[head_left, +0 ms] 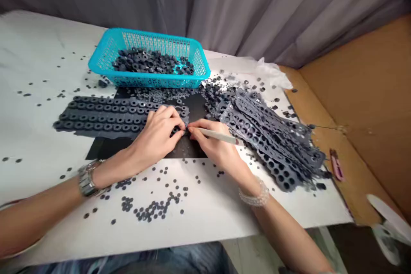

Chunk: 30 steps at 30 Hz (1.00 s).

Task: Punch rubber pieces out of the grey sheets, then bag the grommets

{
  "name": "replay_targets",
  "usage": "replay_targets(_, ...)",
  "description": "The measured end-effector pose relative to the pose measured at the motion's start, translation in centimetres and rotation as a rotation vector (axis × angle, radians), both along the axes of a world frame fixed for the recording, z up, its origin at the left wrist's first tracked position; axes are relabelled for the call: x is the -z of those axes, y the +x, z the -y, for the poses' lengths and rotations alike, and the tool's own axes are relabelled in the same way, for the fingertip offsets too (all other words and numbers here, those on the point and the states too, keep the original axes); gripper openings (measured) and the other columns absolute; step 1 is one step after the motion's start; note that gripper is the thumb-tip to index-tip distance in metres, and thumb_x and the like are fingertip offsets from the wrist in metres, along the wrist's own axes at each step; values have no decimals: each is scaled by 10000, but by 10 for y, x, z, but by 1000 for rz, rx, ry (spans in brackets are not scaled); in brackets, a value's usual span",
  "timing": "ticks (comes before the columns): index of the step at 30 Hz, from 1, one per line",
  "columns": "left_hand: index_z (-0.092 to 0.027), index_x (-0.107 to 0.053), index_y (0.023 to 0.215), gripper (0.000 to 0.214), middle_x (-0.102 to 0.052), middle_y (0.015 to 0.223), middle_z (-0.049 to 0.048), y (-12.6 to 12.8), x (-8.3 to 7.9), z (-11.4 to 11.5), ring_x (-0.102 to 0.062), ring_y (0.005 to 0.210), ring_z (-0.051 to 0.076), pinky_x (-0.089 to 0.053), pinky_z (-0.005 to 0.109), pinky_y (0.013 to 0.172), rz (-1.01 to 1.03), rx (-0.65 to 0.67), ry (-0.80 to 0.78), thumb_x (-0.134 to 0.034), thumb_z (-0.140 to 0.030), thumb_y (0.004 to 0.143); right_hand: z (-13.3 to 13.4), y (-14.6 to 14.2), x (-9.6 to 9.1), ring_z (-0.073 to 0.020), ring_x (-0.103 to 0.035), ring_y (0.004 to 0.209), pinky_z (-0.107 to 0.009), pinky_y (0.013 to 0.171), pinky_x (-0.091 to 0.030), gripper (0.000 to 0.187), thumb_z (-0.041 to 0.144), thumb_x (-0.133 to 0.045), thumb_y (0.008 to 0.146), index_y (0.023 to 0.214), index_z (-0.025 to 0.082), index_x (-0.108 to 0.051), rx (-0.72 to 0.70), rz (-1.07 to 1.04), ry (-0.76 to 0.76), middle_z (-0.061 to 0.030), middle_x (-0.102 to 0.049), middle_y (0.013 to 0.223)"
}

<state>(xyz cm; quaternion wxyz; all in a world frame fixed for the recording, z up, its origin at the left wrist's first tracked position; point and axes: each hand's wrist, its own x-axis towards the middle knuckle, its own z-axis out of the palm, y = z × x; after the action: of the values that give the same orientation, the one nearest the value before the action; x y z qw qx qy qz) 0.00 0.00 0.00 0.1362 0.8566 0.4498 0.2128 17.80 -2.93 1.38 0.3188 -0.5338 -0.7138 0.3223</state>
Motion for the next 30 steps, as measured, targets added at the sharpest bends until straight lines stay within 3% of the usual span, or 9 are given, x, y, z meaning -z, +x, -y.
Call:
replay_targets(8, -179, -665, 866, 155, -593, 921, 45, -16, -2, 20, -553, 908, 185, -394, 346, 822, 85, 37, 193, -515, -177, 907, 1, -1, 2, -127, -607, 597, -233, 531, -389, 235, 277, -504, 917, 876, 159, -703, 26, -22, -41, -24, -710, 744)
replay_targets(13, -174, -679, 881, 161, -621, 890, 34, -17, -1, 19, -575, 878, 182, -406, 335, 809, 26, 31, 137, -520, -183, 905, -2, 2, -4, -127, -606, 614, -227, 554, -408, 237, 303, -533, 890, 809, 159, -703, 35, -69, -151, -22, -713, 732)
replay_targets(19, -189, -673, 1068, 225, -622, 995, 41, -13, -12, 9, -584, 954, 197, -430, 322, 847, 7, 58, 60, -550, -245, 888, -2, 7, -12, -133, -628, 583, -221, 544, -431, 237, 310, -519, 871, 799, 155, -683, 127, -176, -203, -23, -708, 664)
replay_targets(30, -188, -706, 1011, 271, -627, 960, 59, -7, -16, -8, -563, 951, 224, -414, 374, 851, -160, 210, -18, -451, -240, 934, 0, 0, -2, -145, -655, 622, -224, 584, -480, 184, 223, -489, 818, 740, 162, -644, 138, -252, -282, -34, -705, 666)
